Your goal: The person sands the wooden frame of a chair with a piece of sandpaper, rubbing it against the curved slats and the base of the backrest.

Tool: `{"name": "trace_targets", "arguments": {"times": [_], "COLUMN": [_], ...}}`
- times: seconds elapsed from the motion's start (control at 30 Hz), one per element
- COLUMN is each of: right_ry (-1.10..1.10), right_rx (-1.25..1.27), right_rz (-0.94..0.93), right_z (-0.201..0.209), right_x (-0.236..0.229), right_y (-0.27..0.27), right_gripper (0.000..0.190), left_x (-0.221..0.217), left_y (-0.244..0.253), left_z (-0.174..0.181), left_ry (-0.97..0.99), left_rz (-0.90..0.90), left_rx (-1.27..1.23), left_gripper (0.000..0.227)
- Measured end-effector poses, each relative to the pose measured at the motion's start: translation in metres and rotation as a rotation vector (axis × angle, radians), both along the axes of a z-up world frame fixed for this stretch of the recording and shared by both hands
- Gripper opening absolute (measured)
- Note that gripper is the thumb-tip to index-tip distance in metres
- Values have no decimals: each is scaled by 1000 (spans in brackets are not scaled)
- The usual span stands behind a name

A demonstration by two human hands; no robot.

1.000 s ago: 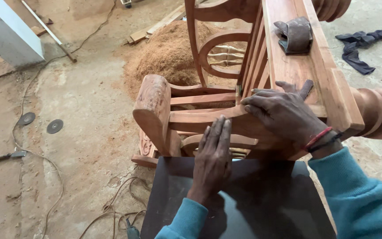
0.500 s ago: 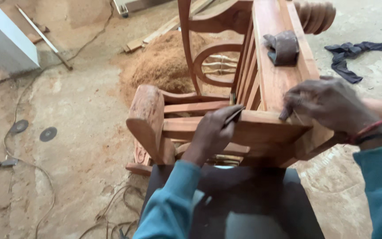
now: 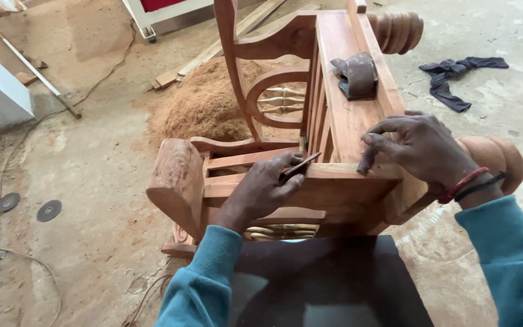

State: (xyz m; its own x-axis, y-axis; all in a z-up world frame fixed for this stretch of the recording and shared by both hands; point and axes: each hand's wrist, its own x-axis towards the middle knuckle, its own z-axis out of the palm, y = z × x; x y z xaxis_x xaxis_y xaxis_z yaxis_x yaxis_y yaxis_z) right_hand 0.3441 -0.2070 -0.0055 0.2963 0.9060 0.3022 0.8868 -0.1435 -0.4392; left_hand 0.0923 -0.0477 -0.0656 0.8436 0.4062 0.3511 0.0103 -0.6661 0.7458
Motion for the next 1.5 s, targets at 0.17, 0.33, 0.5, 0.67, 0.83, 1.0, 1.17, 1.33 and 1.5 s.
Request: {"name": "trace_targets", "arguments": {"times": [0.17, 0.33, 0.5, 0.67, 0.83, 1.0, 1.17, 1.33, 1.5], "right_ry": [-29, -13, 39, -181, 61, -192, 65, -130, 135], "right_rx": [-52, -17, -43, -58, 1, -116, -28, -55, -8], "right_rz": [-40, 18, -15, 5, 2, -43, -4, 8, 49], "right_z": [-3, -3, -4, -1, -2, -3, -6, -3, -2], "right_x": [3, 7, 6, 4, 2, 4, 5, 7, 1], "right_y": [2, 2, 2, 1, 3, 7, 4, 4, 2], "right_gripper": [26, 25, 27, 26, 27, 25, 26, 25, 26], "left_x": [13, 28, -1, -3, 9, -7, 0, -10, 4], "left_y": [9, 12, 17, 11, 7, 10, 7, 8, 0], "left_z": [-6, -17, -41, -30, -23, -34, -30, -27, -23], "left_ry": [0, -6, -171, -77, -3, -181, -117, -88, -85], "left_rz": [-20, -71, -166, -138, -88, -136, -87, -54, -49], "left_rx": [-41, -152, -64, -211, -147, -149, -153, -275, -80], "left_gripper": [31, 40, 37, 46, 43, 49, 47, 45, 42]}}
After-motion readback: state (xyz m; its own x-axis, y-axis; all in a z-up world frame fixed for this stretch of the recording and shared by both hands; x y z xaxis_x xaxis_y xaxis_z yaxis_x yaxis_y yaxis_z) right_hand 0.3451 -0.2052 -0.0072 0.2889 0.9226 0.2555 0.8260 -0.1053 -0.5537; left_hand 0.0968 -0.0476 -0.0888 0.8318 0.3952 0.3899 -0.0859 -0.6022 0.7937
